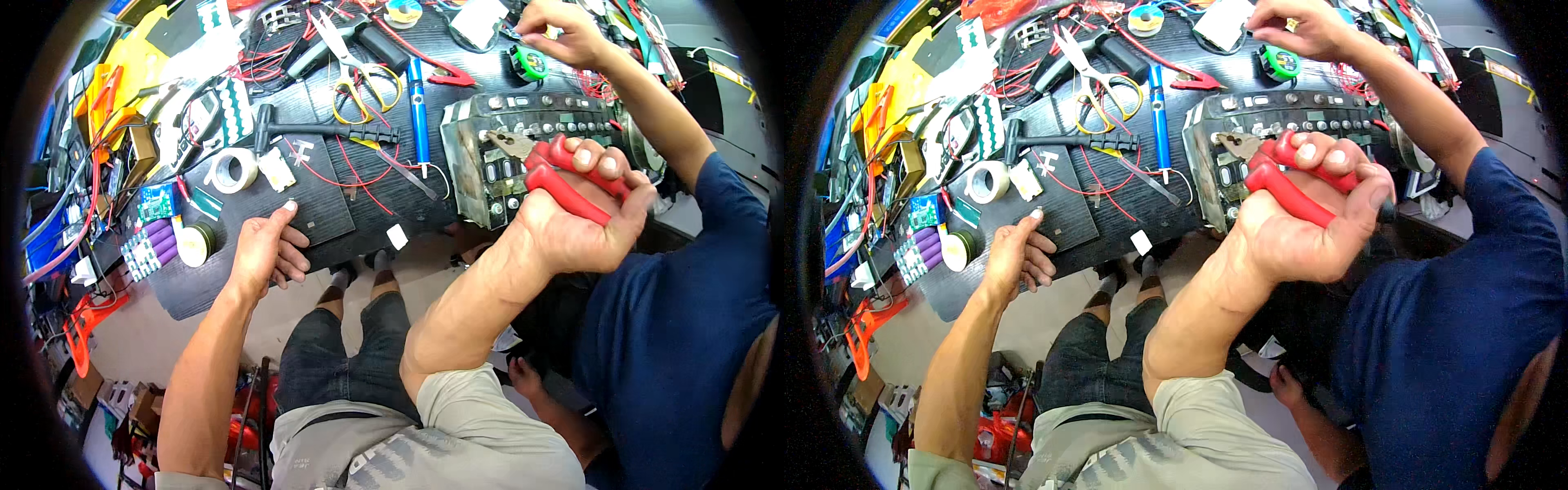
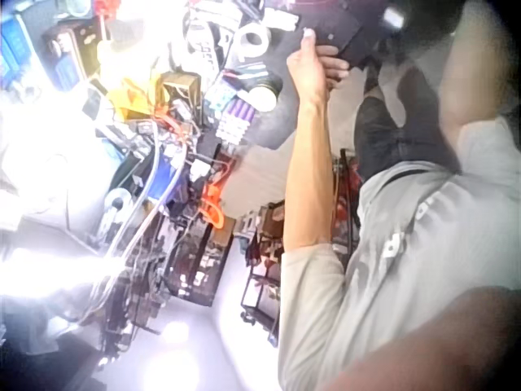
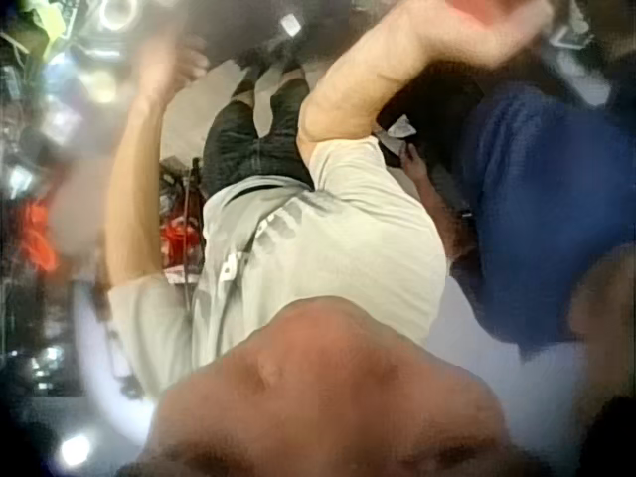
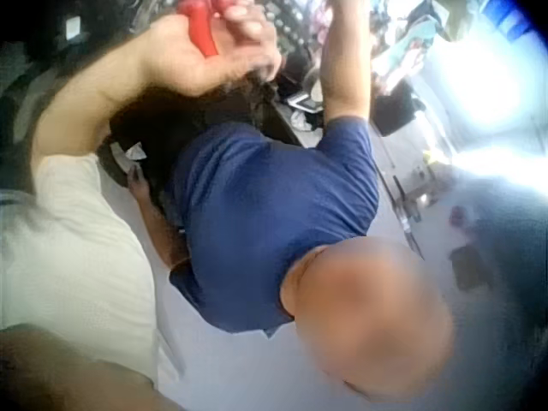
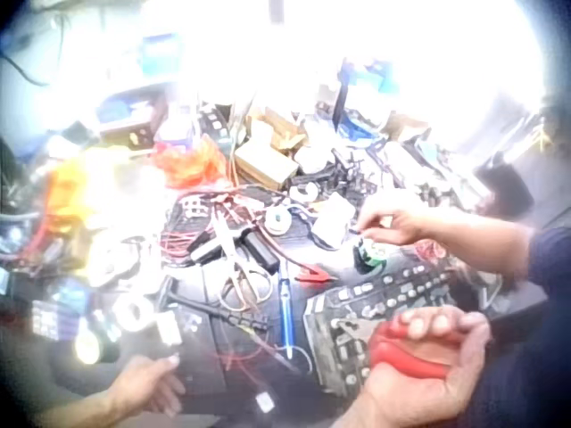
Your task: The person holds and uses pliers to strip and manipulate wires on an electronic component board on a workbench, while another person assists by holding wires and components.
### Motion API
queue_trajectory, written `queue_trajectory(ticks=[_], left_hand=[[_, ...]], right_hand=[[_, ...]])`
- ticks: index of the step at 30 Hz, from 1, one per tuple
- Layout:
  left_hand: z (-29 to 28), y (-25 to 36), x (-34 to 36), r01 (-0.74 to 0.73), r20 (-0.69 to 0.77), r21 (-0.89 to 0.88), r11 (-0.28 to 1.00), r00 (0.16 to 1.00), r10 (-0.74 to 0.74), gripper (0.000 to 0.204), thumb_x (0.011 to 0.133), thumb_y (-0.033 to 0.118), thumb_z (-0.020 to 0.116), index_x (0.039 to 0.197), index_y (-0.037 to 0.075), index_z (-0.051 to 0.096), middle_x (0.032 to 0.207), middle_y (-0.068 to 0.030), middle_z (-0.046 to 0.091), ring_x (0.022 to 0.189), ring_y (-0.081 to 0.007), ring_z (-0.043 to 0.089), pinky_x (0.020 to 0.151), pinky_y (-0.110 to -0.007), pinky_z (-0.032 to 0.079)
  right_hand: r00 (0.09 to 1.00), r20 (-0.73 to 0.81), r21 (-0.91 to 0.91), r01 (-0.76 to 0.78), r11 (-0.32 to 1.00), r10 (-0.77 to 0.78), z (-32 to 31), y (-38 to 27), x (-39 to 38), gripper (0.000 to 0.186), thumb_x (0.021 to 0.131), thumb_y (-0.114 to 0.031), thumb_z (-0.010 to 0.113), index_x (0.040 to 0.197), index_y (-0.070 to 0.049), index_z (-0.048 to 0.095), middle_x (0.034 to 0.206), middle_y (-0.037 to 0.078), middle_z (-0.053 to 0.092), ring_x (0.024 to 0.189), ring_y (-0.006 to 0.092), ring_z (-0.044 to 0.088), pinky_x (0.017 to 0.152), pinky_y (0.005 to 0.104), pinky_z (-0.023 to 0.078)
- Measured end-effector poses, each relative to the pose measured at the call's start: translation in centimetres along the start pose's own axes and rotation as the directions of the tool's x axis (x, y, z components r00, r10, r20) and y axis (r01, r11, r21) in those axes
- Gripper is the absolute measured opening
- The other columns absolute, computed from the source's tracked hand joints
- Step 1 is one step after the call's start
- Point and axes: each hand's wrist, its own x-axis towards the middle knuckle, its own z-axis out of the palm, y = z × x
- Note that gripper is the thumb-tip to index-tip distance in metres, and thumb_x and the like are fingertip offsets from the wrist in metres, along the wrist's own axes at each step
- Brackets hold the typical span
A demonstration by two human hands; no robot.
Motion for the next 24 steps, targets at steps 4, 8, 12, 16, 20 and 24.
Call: queue_trajectory(ticks=[4, 8, 12, 16, 20, 24], left_hand=[[-0.2, 0.0, -0.3, -0.015, 0.003, 0.0, 1.0, 1.0, 0.015, 0.069, 0.104, 0.058, 0.06, 0.091, -0.01, 0.071, 0.062, -0.0198, 0.07, 0.042, -0.0233, 0.067, 0.03, -0.031, 0.043], [-0.4, -0.1, -0.1, -0.014, 0.019, 0.004, 1.0, 1.0, 0.014, 0.069, 0.104, 0.055, 0.06, 0.095, -0.011, 0.073, 0.066, -0.0209, 0.072, 0.045, -0.0234, 0.068, 0.031, -0.031, 0.042], [-0.7, -0.4, 0.0, -0.042, 0.026, -0.02, 0.999, 0.999, 0.043, 0.07, 0.104, 0.058, 0.059, 0.093, -0.01, 0.071, 0.063, -0.0192, 0.07, 0.042, -0.0221, 0.065, 0.03, -0.031, 0.042], [-0.7, 0.0, -0.3, -0.04, 0.062, -0.039, 0.998, 0.997, 0.043, 0.068, 0.105, 0.056, 0.059, 0.095, -0.01, 0.072, 0.064, -0.0183, 0.07, 0.042, -0.0216, 0.065, 0.03, -0.03, 0.041], [-0.8, -0.4, -0.5, -0.08, 0.099, -0.032, 0.996, 0.992, 0.083, 0.063, 0.105, 0.052, 0.06, 0.099, -0.009, 0.073, 0.069, -0.0185, 0.073, 0.048, -0.0215, 0.068, 0.032, -0.029, 0.042], [-1.7, -4.8, -0.8, -0.215, 0.266, -0.187, 0.959, 0.928, 0.26, 0.049, 0.109, 0.044, 0.061, 0.111, -0.004, 0.073, 0.088, -0.0152, 0.079, 0.07, -0.019, 0.076, 0.052, -0.028, 0.055]], right_hand=[[0.959, -0.264, 0.115, -0.078, 0.99, 0.106, 1.0, -0.9, -0.1, 0.027, 0.107, -0.036, 0.062, 0.106, -0.009, 0.065, 0.091, 0.007, 0.064, 0.083, 0.0251, 0.062, 0.086, 0.0459, 0.05], [0.989, 0.011, 0.202, -0.15, 0.968, 0.15, 4.5, -3.2, 2.5, 0.023, 0.105, -0.03, 0.06, 0.105, -0.008, 0.066, 0.092, 0.008, 0.065, 0.086, 0.0262, 0.061, 0.088, 0.0468, 0.048], [0.874, 0.425, 0.103, -0.306, 0.946, 0.236, 10.2, -4.9, 4.0, 0.023, 0.103, -0.026, 0.058, 0.109, -0.005, 0.066, 0.097, 0.011, 0.065, 0.091, 0.0277, 0.061, 0.092, 0.0484, 0.048], [0.774, 0.548, -0.121, -0.3, 0.946, 0.316, 12.9, -3.5, -0.4, 0.024, 0.093, -0.012, 0.059, 0.114, 0.001, 0.061, 0.099, 0.017, 0.065, 0.089, 0.0277, 0.064, 0.082, 0.0421, 0.052], [0.779, 0.329, -0.195, -0.498, 0.845, 0.534, 11.9, -4.3, -9.8, 0.021, 0.089, 0.001, 0.058, 0.11, 0.001, 0.058, 0.097, 0.017, 0.066, 0.09, 0.0263, 0.069, 0.075, 0.0361, 0.056], [0.702, 0.272, -0.293, -0.591, 0.752, 0.658, 11.2, -6.7, -16.5, 0.022, 0.091, 0.0, 0.057, 0.113, 0.0, 0.056, 0.102, 0.017, 0.067, 0.1, 0.0265, 0.071, 0.093, 0.0396, 0.057]])
